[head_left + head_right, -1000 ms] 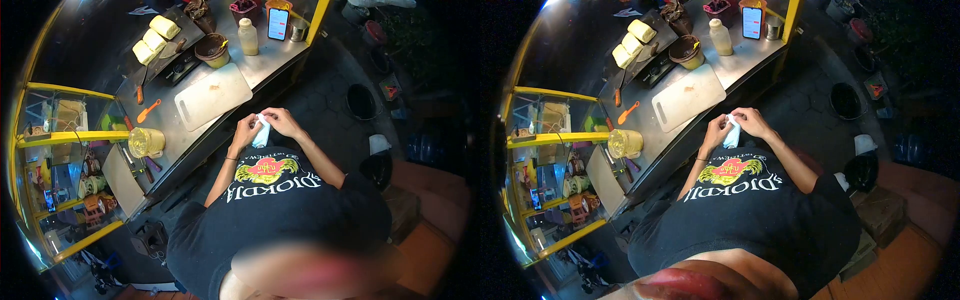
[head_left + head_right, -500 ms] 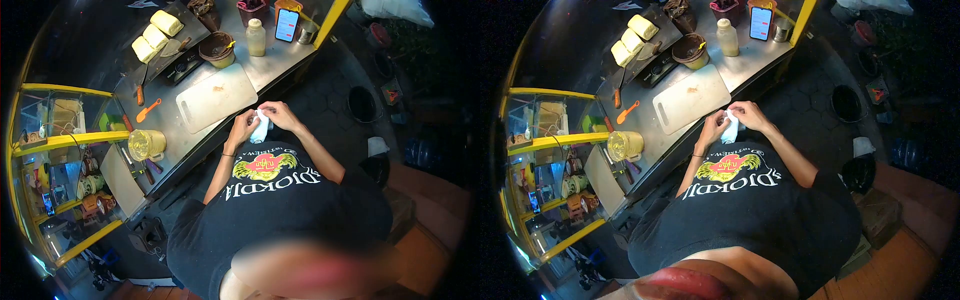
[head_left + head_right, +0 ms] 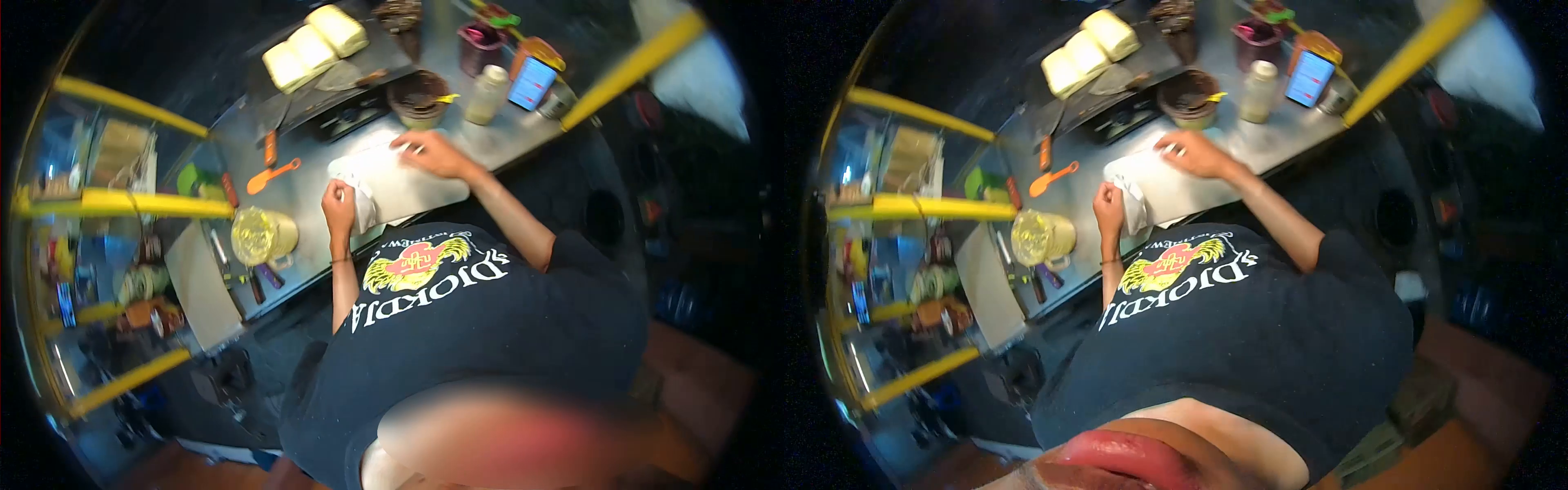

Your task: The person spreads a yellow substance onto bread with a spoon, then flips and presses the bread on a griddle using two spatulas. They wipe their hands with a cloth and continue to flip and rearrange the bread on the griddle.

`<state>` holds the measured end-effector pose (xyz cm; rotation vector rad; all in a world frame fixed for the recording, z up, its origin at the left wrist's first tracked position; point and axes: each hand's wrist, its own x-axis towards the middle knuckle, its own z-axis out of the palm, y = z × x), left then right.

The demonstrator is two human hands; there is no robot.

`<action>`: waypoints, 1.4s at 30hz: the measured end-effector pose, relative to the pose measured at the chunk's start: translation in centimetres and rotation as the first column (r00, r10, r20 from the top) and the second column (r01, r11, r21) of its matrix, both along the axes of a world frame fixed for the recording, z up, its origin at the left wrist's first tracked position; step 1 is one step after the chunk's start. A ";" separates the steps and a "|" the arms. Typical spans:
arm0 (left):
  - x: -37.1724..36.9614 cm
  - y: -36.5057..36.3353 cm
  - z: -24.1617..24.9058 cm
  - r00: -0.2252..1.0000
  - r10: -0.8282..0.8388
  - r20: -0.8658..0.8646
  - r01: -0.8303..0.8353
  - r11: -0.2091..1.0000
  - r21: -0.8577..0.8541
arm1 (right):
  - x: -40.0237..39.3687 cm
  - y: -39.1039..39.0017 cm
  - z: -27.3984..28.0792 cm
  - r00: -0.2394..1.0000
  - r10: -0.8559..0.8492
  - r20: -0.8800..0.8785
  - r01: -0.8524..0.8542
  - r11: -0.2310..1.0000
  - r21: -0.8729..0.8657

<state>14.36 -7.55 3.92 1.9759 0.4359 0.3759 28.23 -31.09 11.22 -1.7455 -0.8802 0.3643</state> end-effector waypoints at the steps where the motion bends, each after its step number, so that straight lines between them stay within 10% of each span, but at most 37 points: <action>1: 0.5 1.9 -0.7 0.995 0.071 0.069 -0.071 0.997 -0.006 | 1.9 0.4 0.4 0.991 -0.090 0.101 0.087 0.996 0.034; 3: 0.7 4.2 -0.9 0.971 0.198 0.133 -0.196 0.980 -0.029 | 5.0 0.6 2.0 0.957 -0.245 0.155 0.228 0.967 0.116; 5: 1.0 6.1 0.7 0.971 0.147 -0.189 -0.090 0.956 0.280 | 7.1 0.9 4.5 0.918 -0.381 0.115 0.365 0.921 0.138; 10: 1.5 8.0 -1.2 0.986 0.165 0.003 -0.157 0.927 0.340 | 10.3 2.8 7.5 0.789 -0.488 0.372 0.514 0.857 0.034; 12: 2.2 7.1 -0.7 0.870 0.459 0.180 -0.360 0.841 -0.404 | 11.2 4.2 6.8 0.904 -0.328 0.274 0.387 0.900 -0.199; 14: 2.3 7.3 0.9 0.853 0.491 0.176 -0.310 0.748 -0.587 | 11.1 6.1 6.4 0.910 -0.293 0.293 0.372 0.890 -0.263; 16: 3.0 8.1 2.5 0.849 0.522 0.088 -0.156 0.406 -0.900 | 11.6 7.5 5.2 0.956 -0.270 0.115 0.290 0.929 -0.229; 22: 5.8 11.3 4.5 0.958 0.257 0.124 0.048 0.284 -0.958 | 11.8 8.8 4.2 0.884 -0.263 -0.385 0.230 0.964 -0.132; 24: 6.3 12.1 4.4 0.965 0.184 0.189 0.159 0.166 -0.973 | 12.5 8.7 2.9 0.782 -0.047 -0.621 0.173 0.974 0.143; 32: 3.2 8.4 11.1 0.988 0.137 0.076 -0.039 0.687 -0.726 | 14.9 2.7 5.0 0.858 -0.399 -0.323 0.500 0.792 0.350; 36: 6.1 7.5 11.5 0.966 0.134 0.223 0.042 0.766 -0.642 | 17.5 4.2 4.8 0.798 -0.588 -0.133 0.600 0.796 0.080; 38: 8.6 7.7 11.9 0.969 0.109 0.223 0.026 0.849 -0.528 | 16.5 6.4 4.9 0.745 -0.568 0.349 0.581 0.810 0.080; 42: 12.3 7.9 13.7 0.976 0.105 0.193 -0.035 0.941 -0.335 | 13.2 7.2 6.3 0.808 -0.464 0.364 0.482 0.875 0.046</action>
